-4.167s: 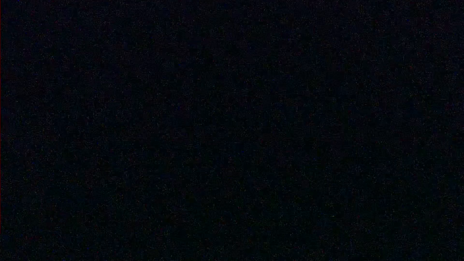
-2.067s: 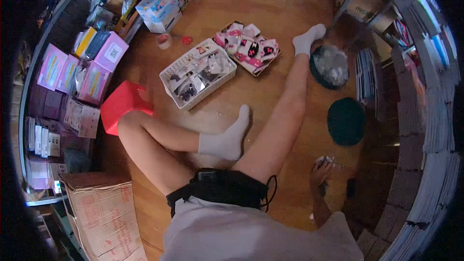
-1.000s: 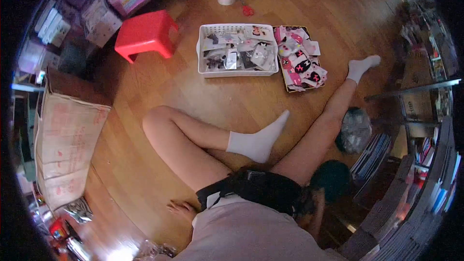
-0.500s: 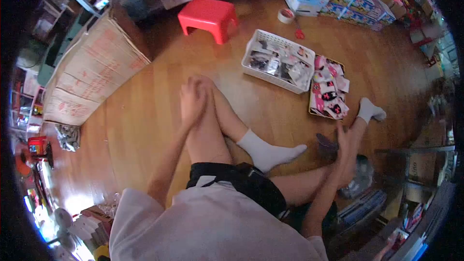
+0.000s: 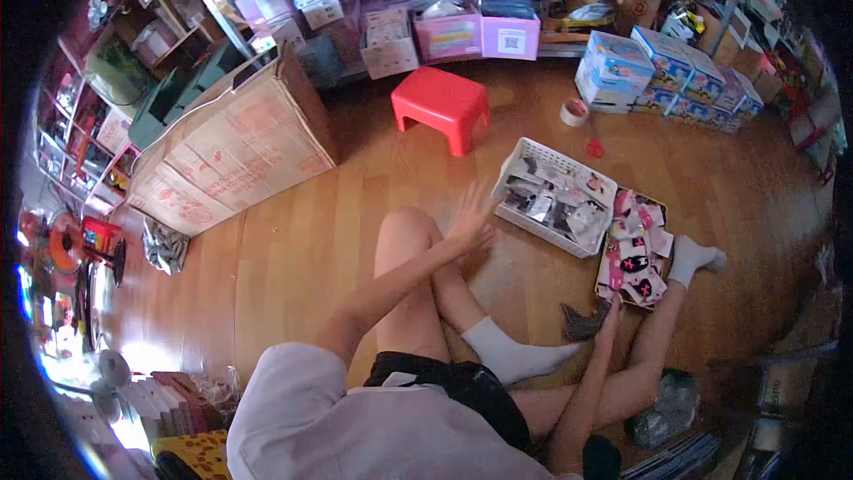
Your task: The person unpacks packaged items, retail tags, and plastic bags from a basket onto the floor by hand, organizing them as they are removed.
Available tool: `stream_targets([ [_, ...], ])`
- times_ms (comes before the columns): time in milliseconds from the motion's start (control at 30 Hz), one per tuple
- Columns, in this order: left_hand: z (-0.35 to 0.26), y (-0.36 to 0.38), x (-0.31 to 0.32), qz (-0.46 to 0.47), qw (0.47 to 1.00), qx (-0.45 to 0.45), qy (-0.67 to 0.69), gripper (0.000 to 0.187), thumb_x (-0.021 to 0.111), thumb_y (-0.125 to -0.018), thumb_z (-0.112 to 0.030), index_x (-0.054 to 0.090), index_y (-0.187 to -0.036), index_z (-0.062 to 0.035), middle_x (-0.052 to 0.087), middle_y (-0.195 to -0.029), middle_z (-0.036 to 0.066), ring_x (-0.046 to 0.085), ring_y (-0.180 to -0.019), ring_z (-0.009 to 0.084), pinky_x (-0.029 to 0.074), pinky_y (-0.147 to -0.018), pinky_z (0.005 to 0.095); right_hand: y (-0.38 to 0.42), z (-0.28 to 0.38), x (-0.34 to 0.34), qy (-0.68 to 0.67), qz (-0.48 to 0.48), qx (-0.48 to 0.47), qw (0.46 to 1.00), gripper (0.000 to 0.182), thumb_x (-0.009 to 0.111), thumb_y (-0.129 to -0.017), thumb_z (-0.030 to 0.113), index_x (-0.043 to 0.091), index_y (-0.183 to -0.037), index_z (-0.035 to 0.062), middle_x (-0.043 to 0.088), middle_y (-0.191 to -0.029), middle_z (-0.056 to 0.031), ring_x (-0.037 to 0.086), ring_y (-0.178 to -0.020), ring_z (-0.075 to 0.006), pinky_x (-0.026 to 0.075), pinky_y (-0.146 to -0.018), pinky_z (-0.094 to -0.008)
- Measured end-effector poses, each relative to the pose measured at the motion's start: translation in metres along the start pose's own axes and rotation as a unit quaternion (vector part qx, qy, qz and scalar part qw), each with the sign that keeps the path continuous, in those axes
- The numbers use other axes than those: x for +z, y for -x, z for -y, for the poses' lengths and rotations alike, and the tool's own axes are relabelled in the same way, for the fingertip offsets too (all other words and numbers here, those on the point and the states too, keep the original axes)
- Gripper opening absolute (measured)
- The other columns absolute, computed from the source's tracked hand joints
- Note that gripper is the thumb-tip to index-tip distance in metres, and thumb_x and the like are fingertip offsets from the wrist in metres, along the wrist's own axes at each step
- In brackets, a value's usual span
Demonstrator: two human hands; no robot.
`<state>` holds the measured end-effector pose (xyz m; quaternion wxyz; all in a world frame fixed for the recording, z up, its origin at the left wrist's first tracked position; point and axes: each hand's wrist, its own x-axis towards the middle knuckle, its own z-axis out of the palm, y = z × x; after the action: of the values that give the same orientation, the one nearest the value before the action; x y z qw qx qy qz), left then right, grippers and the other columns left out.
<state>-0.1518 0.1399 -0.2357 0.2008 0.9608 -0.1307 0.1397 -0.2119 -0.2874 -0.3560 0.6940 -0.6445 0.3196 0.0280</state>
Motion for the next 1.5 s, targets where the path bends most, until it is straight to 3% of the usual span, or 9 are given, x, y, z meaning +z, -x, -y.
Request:
stream_targets([
  [167,-0.020,-0.046,0.067,0.071,0.996,0.007,-0.061,0.051,0.072,-0.069,-0.024,0.056,-0.117,-0.0155,0.035,-0.136,0.018,0.029,-0.130,0.0379,0.027,-0.103,0.0570,0.023,0.019,0.011,-0.078,0.011,-0.068,0.995,0.075,0.047,-0.088,0.057,0.037,-0.136,-0.0002,0.044,-0.133,-0.0111,0.045,-0.117,-0.0243,0.035,-0.098,-0.0345],
  [233,-0.010,-0.045,0.099,0.084,0.996,0.012,-0.032,0.042,0.071,-0.069,-0.025,0.061,-0.108,-0.0149,0.039,-0.133,0.016,0.036,-0.125,0.0358,0.029,-0.101,0.0562,0.003,0.005,0.003,-0.148,-0.023,-0.044,0.988,0.060,0.050,-0.089,0.053,0.053,-0.122,0.0024,0.059,-0.111,-0.0056,0.057,-0.094,-0.0184,0.046,-0.079,-0.0298],
  [333,-0.004,-0.033,0.096,0.043,0.997,0.024,0.059,0.033,0.069,-0.071,-0.022,0.063,-0.101,-0.0127,0.041,-0.131,0.016,0.042,-0.120,0.0350,0.027,-0.101,0.0542,-0.027,-0.015,-0.007,-0.010,-0.103,-0.115,0.988,0.055,0.052,-0.090,0.046,0.054,-0.121,0.0015,0.058,-0.111,-0.0055,0.054,-0.098,-0.0212,0.043,-0.087,-0.0324],
  [500,-0.020,0.011,0.077,0.001,0.999,0.029,0.018,0.021,0.064,-0.076,-0.016,0.061,-0.096,-0.0099,0.045,-0.129,0.017,0.041,-0.121,0.0354,0.028,-0.100,0.0539,-0.027,-0.013,0.003,-0.059,-0.152,-0.118,0.980,0.054,0.051,-0.090,0.037,0.046,-0.127,-0.0025,0.052,-0.121,-0.0122,0.048,-0.110,-0.0231,0.036,-0.094,-0.0337],
  [800,-0.033,0.106,0.033,0.041,0.996,-0.011,0.074,0.035,0.062,-0.081,-0.016,0.055,-0.110,0.0023,0.030,-0.141,0.022,0.034,-0.128,0.0391,0.025,-0.104,0.0544,-0.015,-0.002,0.003,0.003,-0.156,-0.085,0.984,0.058,0.051,-0.089,0.037,0.043,-0.128,-0.0049,0.048,-0.128,-0.0151,0.045,-0.116,-0.0272,0.033,-0.098,-0.0349],
  [1033,0.094,-0.013,-0.256,-0.120,0.993,-0.003,0.012,0.040,0.065,-0.084,-0.022,0.055,-0.117,-0.0001,0.025,-0.146,0.020,0.037,-0.128,0.0353,0.033,-0.103,0.0429,-0.001,-0.007,-0.018,0.044,-0.167,-0.111,0.979,0.056,0.050,-0.089,0.036,0.044,-0.128,-0.0048,0.048,-0.129,-0.0152,0.045,-0.116,-0.0274,0.032,-0.099,-0.0347],
  [1200,0.293,-0.032,-0.422,-0.149,0.929,-0.241,-0.238,0.041,0.064,-0.085,-0.022,0.054,-0.118,-0.0001,0.025,-0.146,0.020,0.037,-0.128,0.0349,0.033,-0.103,0.0427,0.027,-0.003,-0.030,0.073,-0.207,-0.104,0.970,0.055,0.050,-0.090,0.036,0.044,-0.127,-0.0047,0.048,-0.129,-0.0152,0.044,-0.117,-0.0275,0.032,-0.099,-0.0346],
  [1300,0.354,0.016,-0.453,-0.040,0.895,-0.372,-0.244,0.041,0.064,-0.085,-0.022,0.053,-0.118,-0.0002,0.026,-0.146,0.020,0.037,-0.128,0.0347,0.033,-0.103,0.0426,0.042,-0.003,-0.034,0.093,-0.225,-0.098,0.965,0.055,0.050,-0.090,0.035,0.045,-0.127,-0.0046,0.048,-0.129,-0.0153,0.044,-0.117,-0.0276,0.031,-0.099,-0.0346],
  [1500,0.375,0.053,-0.447,-0.006,0.895,-0.402,-0.192,0.042,0.063,-0.085,-0.022,0.052,-0.119,-0.0002,0.026,-0.145,0.020,0.038,-0.128,0.0342,0.034,-0.103,0.0424,0.070,-0.004,-0.048,0.113,-0.250,-0.096,0.957,0.053,0.049,-0.090,0.035,0.046,-0.126,-0.0045,0.048,-0.129,-0.0154,0.044,-0.118,-0.0277,0.031,-0.100,-0.0344],
])
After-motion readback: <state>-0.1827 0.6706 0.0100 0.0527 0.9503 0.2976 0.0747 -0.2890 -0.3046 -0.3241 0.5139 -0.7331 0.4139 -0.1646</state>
